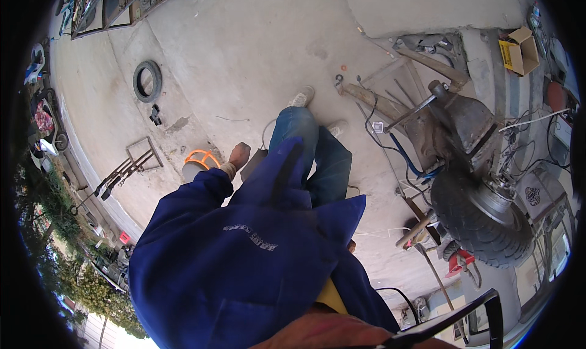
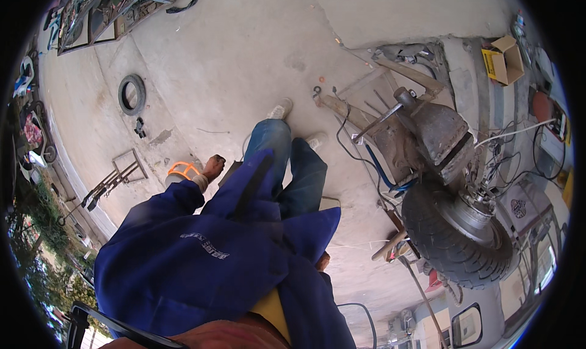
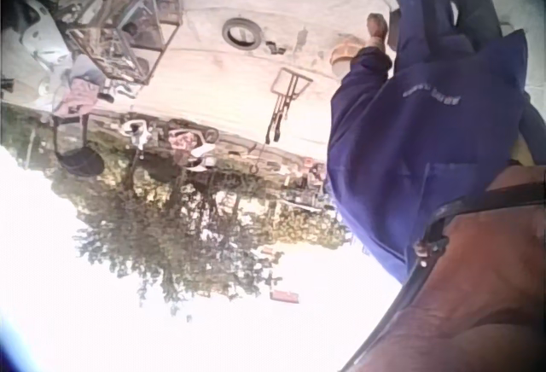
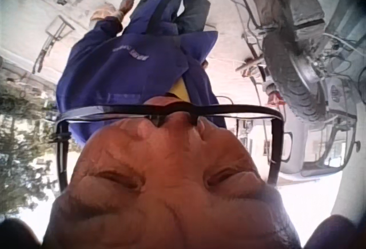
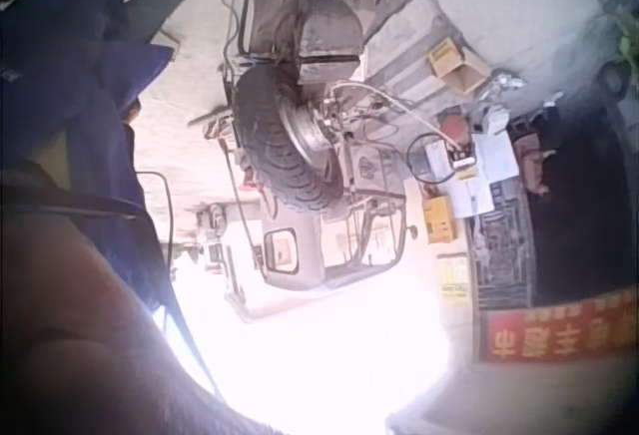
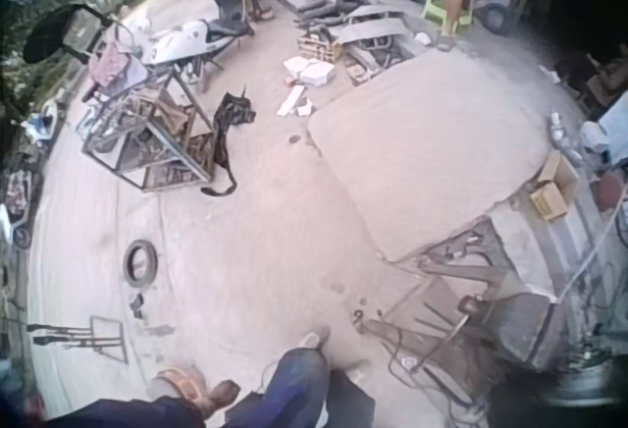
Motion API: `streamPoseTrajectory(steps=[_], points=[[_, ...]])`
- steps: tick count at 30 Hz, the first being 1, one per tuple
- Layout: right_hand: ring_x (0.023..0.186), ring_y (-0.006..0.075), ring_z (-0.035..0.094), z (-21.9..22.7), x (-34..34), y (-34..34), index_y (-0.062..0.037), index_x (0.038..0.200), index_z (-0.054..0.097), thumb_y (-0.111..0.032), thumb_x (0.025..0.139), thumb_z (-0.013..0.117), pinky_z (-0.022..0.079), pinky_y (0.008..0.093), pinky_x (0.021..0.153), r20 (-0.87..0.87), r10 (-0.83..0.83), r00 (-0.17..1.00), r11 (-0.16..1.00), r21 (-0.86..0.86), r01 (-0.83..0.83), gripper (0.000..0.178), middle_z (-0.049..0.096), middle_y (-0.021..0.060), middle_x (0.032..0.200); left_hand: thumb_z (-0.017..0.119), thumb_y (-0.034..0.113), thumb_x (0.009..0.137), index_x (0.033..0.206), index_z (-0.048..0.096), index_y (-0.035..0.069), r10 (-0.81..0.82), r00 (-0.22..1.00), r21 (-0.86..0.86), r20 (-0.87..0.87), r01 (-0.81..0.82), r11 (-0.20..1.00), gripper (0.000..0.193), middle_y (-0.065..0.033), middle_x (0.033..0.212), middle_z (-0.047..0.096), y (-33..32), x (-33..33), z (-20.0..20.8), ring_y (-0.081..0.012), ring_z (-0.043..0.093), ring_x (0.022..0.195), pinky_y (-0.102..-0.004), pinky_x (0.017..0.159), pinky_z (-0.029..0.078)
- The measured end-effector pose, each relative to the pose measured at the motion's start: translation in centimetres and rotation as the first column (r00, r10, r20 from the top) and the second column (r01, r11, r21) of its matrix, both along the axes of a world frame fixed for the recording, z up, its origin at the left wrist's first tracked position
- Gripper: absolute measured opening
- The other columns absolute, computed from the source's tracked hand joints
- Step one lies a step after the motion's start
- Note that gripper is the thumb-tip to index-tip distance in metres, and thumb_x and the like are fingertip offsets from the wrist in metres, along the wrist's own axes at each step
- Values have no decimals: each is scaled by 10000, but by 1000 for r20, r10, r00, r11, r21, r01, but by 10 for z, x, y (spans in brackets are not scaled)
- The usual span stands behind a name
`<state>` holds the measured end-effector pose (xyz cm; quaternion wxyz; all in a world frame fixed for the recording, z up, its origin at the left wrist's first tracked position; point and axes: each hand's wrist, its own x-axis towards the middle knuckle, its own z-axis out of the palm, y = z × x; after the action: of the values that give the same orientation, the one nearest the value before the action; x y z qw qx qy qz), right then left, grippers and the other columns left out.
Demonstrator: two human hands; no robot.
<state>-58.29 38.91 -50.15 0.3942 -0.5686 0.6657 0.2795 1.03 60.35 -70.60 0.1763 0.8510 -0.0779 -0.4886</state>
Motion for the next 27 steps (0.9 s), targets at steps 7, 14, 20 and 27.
streamPoseTrajectory(steps=[7, 14, 20, 27], points=[[777, 389, 777, -71, -10, 2, -46, 843, 822, -401, 899, 679, 563, 490, 676, 87, -54, 995, 997, -51, 58, 387, 764, 220, 781, 535, 339, 1017, 938, 734, -12, -272, 961, -153, 42, 275, 949, 411, -301, 994, 724, -3, -34, -58, -474, 706, 973, -539, 852, 549], [853, 396, 788, -171, -8, 8, -35, 940, 844, -400, 881, 694, 593, 487, 738, 89, 31, 996, 993, -112, -20, 400, 782, 243, 875, 599, 377, 985, 897, 762, 12, -516, 853, -44, -83, 514, 857, 410, -293, 875, 728, -30, -36, -86, -442, 747, 900, -530, 737, 567], [945, 393, 783, -240, 46, -1, -59, 975, 859, -258, 877, 619, 600, 483, 840, 86, -237, 968, 964, -104, 245, 327, 797, 241, 936, 620, 434, 991, 875, 739, -6, -444, 875, -269, -191, 388, 881, 470, -271, 886, 744, 1, -6, -168, -434, 726, 823, -528, 693, 517], [1029, 393, 778, -287, 67, 27, -136, 999, 873, -169, 906, 618, 612, 482, 935, 36, -289, 957, 925, -248, 289, 273, 795, 244, 1030, 643, 375, 996, 915, 753, -26, -593, 791, -265, -149, 546, 795, 422, -236, 840, 738, -17, 28, -227, -344, 717, 775, -459, 677, 532]])
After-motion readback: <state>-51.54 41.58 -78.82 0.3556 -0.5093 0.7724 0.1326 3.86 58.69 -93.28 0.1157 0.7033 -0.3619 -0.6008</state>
